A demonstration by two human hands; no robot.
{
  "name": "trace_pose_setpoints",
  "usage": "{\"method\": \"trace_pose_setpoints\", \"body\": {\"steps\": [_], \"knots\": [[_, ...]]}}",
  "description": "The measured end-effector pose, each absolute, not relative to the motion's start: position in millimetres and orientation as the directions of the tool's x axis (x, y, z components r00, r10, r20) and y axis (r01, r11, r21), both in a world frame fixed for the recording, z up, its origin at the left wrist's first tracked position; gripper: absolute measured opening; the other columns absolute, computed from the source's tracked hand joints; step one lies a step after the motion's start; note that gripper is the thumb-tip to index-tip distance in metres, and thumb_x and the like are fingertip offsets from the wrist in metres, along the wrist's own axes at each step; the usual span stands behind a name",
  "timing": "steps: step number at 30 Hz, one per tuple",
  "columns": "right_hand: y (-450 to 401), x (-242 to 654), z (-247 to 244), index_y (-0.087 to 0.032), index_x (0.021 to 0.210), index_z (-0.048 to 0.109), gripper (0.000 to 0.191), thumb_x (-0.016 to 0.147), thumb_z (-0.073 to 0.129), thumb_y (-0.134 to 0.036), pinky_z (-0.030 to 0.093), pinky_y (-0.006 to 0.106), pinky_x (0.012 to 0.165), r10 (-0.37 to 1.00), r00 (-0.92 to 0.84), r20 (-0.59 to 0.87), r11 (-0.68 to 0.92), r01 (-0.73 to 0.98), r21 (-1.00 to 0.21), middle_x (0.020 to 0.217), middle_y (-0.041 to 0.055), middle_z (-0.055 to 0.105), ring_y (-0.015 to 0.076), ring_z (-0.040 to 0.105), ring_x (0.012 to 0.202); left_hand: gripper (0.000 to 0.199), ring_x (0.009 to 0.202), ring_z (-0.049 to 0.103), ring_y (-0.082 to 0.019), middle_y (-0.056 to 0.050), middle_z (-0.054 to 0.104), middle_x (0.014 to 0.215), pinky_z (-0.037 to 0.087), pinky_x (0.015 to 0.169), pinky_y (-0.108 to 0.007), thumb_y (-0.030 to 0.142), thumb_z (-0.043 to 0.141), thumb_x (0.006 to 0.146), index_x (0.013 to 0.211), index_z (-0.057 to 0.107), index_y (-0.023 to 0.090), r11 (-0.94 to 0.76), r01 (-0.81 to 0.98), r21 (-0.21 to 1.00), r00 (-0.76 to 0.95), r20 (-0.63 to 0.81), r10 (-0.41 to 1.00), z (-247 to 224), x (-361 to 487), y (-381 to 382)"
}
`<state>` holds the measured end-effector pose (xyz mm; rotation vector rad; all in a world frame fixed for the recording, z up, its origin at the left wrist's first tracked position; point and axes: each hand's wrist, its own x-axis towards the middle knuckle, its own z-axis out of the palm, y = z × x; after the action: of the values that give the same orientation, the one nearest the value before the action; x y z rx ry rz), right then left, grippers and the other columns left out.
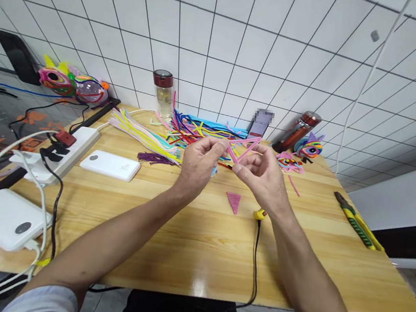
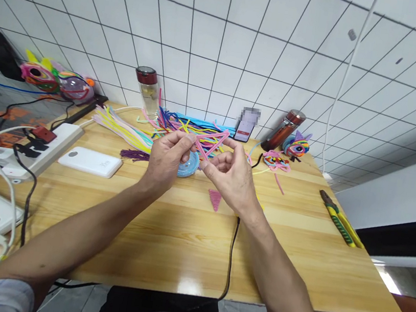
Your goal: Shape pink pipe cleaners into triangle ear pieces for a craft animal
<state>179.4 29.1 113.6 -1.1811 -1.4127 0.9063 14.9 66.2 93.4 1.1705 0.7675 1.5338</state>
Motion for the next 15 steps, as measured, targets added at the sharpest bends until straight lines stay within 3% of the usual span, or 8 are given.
{"method": "trace_pose_setpoints", "body": {"steps": [2, 5, 10, 12, 15], "knots": [[24, 180, 115, -0.027, 0.131, 0.056, 0.068, 0.076, 0.091, -0.044, 0.051, 0.032, 0.063, 0.971, 0.042, 0.233, 0.215, 0.262, -0.941, 0.076, -0.0063, 0.068, 0.0171, 0.066, 0.066, 0.04, 0.047, 0.038, -0.008, 0.006, 0.049, 0.054, 0.033, 0.046, -0.023, 0.053, 0.081, 0.088, 0.071, 0.066, 0.02, -0.283, -0.33, 0.9, -0.032, 0.289, 0.957, 93, 14, 68], [16, 183, 120, -0.028, 0.138, 0.056, 0.063, 0.084, 0.085, -0.038, 0.053, 0.035, 0.065, 0.965, 0.051, 0.259, 0.23, 0.32, -0.919, 0.075, -0.006, 0.069, 0.0188, 0.067, 0.066, 0.041, 0.046, 0.036, -0.008, 0.006, 0.046, 0.052, 0.032, 0.046, -0.024, 0.054, 0.08, 0.089, 0.07, 0.064, 0.021, -0.26, -0.317, 0.912, -0.026, 0.265, 0.964, 92, 14, 70], [6, 200, 137, -0.025, 0.127, 0.072, 0.03, 0.104, 0.062, -0.04, 0.056, 0.038, 0.073, 0.924, -0.118, 0.363, 0.381, 0.354, -0.854, 0.083, 0.002, 0.076, 0.0215, 0.072, 0.077, 0.037, 0.046, 0.036, -0.007, 0.005, 0.05, 0.056, 0.03, 0.046, -0.023, 0.049, 0.08, 0.087, 0.07, 0.062, 0.021, -0.167, -0.376, 0.911, 0.066, 0.206, 0.976, 88, 17, 73], [6, 207, 142, -0.026, 0.118, 0.078, 0.024, 0.106, 0.059, -0.035, 0.057, 0.042, 0.081, 0.864, -0.127, 0.487, 0.476, 0.521, -0.709, 0.089, 0.0048, 0.078, 0.024, 0.073, 0.085, 0.034, 0.046, 0.036, -0.006, 0.003, 0.056, 0.061, 0.028, 0.047, -0.022, 0.044, 0.079, 0.086, 0.069, 0.061, 0.02, -0.118, -0.392, 0.912, 0.13, 0.182, 0.975, 88, 19, 73], [11, 212, 142, -0.028, 0.109, 0.078, 0.014, 0.099, 0.069, -0.025, 0.055, 0.048, 0.094, 0.686, -0.224, 0.692, 0.6, 0.712, -0.365, 0.102, 0.0077, 0.08, 0.0286, 0.073, 0.098, 0.03, 0.047, 0.036, -0.005, 0.002, 0.057, 0.063, 0.026, 0.047, -0.022, 0.039, 0.077, 0.084, 0.068, 0.061, 0.019, -0.053, -0.382, 0.923, 0.207, 0.141, 0.968, 89, 21, 70]]}}
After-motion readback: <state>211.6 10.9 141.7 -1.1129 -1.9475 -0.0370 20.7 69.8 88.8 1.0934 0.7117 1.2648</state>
